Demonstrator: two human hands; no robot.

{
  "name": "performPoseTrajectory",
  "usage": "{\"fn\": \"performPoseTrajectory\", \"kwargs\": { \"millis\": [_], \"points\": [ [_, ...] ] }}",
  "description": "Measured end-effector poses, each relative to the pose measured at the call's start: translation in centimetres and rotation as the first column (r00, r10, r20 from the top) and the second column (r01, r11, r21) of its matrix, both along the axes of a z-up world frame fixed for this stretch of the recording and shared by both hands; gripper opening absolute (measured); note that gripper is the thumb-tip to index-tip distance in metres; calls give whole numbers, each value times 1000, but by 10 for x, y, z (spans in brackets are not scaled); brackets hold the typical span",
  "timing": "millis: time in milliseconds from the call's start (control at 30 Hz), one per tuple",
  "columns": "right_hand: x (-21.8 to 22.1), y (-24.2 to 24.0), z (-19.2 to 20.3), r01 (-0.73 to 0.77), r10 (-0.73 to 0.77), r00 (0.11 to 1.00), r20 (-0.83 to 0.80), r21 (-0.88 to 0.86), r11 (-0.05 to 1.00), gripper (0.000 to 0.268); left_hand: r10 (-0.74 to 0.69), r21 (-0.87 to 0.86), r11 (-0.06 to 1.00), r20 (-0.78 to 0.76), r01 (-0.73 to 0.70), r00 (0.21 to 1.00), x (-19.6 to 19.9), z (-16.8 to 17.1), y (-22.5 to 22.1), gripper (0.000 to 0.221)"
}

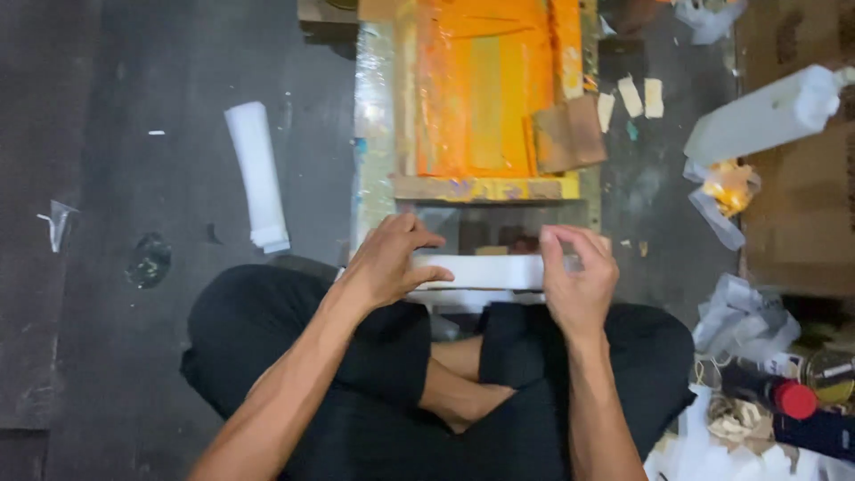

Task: Manually screen printing orange ink onto small white labels using a screen frame and a squeegee.

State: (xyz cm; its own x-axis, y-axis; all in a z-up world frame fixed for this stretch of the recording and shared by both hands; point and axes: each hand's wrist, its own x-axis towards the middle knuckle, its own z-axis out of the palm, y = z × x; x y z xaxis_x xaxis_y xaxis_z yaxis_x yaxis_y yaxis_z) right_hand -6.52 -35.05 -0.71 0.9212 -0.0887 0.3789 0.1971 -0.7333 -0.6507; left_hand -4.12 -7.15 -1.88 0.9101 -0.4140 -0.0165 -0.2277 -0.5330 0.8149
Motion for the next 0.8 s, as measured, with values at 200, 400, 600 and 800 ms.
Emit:
{"fn": "performPoseTrajectory", "kwargs": {
  "millis": [200,400,600,800],
  "points": [
    [-17,-14,-1,-39,25,967,-252,-50,998,38,-37,196,980,56,26,998,3,-16,-8,20],
    [-17,-21,-27,5,-35,968,-250,-121,993,33,8,-51,999,139,0,990,2,-2,-10,13],
    [-16,-21,-17,-8,-10,960,-280,-64,998,47,50,-195,980,39,-41,998,1,6,-13,7],
    [-11,-13,20,-162,155,986,-67,-112,980,57,63,-341,940,171,-1,983,0,26,-16,9]
  ]
}}
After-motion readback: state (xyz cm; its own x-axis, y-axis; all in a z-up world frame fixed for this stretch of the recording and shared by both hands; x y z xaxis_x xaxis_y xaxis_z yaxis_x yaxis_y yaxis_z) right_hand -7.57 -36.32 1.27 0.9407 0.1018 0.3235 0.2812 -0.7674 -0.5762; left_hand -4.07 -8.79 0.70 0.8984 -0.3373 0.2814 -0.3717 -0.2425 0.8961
